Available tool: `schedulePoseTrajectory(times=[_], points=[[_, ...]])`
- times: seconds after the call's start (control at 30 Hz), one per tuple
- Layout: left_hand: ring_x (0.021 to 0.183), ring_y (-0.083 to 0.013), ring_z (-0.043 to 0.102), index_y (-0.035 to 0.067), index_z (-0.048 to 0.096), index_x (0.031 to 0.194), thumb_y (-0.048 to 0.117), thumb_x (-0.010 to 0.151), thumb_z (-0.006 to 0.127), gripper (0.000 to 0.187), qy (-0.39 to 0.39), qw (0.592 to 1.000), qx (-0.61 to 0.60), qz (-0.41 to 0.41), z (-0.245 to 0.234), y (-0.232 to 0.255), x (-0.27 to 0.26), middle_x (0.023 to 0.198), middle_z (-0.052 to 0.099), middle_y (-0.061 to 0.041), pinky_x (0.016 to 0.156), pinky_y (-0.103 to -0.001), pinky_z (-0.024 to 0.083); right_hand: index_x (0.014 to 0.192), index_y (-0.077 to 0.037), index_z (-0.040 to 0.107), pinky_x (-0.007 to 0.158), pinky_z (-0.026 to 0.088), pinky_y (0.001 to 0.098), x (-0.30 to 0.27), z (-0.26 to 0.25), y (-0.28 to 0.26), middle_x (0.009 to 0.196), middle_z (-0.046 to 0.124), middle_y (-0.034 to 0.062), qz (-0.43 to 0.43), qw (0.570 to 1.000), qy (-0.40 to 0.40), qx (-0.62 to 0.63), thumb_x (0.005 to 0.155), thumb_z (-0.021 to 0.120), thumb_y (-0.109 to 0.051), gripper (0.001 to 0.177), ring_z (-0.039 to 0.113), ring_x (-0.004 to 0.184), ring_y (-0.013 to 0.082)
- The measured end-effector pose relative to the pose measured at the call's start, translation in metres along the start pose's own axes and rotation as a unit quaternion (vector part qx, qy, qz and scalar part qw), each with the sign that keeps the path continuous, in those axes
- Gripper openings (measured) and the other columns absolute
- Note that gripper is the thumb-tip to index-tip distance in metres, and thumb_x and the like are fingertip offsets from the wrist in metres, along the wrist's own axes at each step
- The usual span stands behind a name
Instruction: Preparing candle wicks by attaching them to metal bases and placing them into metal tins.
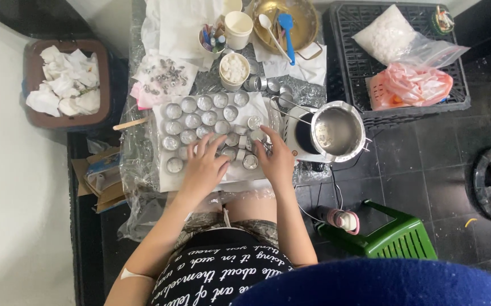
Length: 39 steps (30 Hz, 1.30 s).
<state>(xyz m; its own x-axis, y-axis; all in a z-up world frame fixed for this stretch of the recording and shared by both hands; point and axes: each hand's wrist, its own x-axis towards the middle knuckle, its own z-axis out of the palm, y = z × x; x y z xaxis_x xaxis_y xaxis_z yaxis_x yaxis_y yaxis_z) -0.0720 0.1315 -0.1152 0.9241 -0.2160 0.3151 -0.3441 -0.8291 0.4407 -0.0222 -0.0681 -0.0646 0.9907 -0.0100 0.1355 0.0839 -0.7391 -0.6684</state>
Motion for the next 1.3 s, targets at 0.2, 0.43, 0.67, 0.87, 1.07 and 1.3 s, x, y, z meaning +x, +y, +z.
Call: schedulePoseTrajectory(times=[0.2,0.43,0.67,0.87,1.07,1.3], points=[[0.135,-0.0306,0.047,0.014,0.072,0.09,0.019,0.082,0.075,0.01,0.018,0.993,-0.117,-0.008,-0.02,-0.011,0.009,0.139,0.06,-0.005,0.11,-0.054,0.031,0.136,-0.022,0.065,0.055,0.048,0.0305,0.001,-0.004,0.013,0.096,0.078,0.01,0.032,0.995,-0.039,0.089,0.094,0.073,-0.021,0.043,0.064,0.056,0.0146],[0.097,-0.0045,0.059,0.011,0.068,0.124,0.021,0.099,0.065,0.027,-0.008,0.754,-0.621,-0.214,0.006,-0.017,0.015,0.106,0.066,0.003,0.088,-0.02,0.048,0.145,-0.015,0.06,0.064,0.049,0.032,-0.001,-0.012,0.027,0.086,0.071,0.0136,0.039,0.995,-0.035,0.083,0.103,0.058,-0.012,0.042,0.059,0.063,0.0206],[0.089,-0.0141,0.056,0.001,0.066,0.121,0.016,0.104,0.063,0.023,-0.053,0.638,-0.722,-0.261,0.027,0.009,0.055,0.102,0.069,-0.005,0.077,-0.028,0.041,0.125,-0.003,0.066,0.076,0.047,0.0243,-0.008,-0.035,0.039,0.094,0.069,0.0058,-0.057,0.967,0.002,0.247,0.108,0.052,-0.004,0.022,0.061,0.085,0.0091],[0.118,-0.0247,0.069,0.0,0.058,0.117,0.019,0.109,0.051,0.022,-0.111,0.523,-0.829,-0.163,0.004,0.056,0.101,0.12,0.071,-0.012,0.103,-0.039,0.052,0.116,-0.003,0.067,0.065,0.044,0.0195,-0.009,-0.078,0.019,0.089,0.071,0.0017,-0.016,0.967,0.033,0.254,0.103,0.06,0.0,0.016,0.059,0.075,0.0034],[0.115,-0.0169,0.066,0.003,0.058,0.122,0.021,0.107,0.05,0.025,-0.139,0.605,-0.768,-0.156,0.01,0.08,0.118,0.126,0.071,-0.012,0.091,-0.031,0.044,0.108,-0.003,0.069,0.052,0.038,0.0197,-0.007,-0.098,0.019,0.08,0.072,-0.0006,0.001,0.981,0.093,0.17,0.094,0.07,0.0,0.014,0.053,0.062,0.002],[0.111,-0.0111,0.061,0.004,0.056,0.13,0.016,0.109,0.057,0.024,-0.126,0.671,-0.724,-0.095,0.055,0.077,0.112,0.118,0.065,-0.005,0.097,-0.028,0.048,0.101,-0.005,0.07,0.055,0.04,0.0198,-0.007,-0.107,0.021,0.086,0.072,-0.0002,-0.031,0.977,0.166,0.128,0.09,0.076,0.001,0.014,0.058,0.066,0.0026]])
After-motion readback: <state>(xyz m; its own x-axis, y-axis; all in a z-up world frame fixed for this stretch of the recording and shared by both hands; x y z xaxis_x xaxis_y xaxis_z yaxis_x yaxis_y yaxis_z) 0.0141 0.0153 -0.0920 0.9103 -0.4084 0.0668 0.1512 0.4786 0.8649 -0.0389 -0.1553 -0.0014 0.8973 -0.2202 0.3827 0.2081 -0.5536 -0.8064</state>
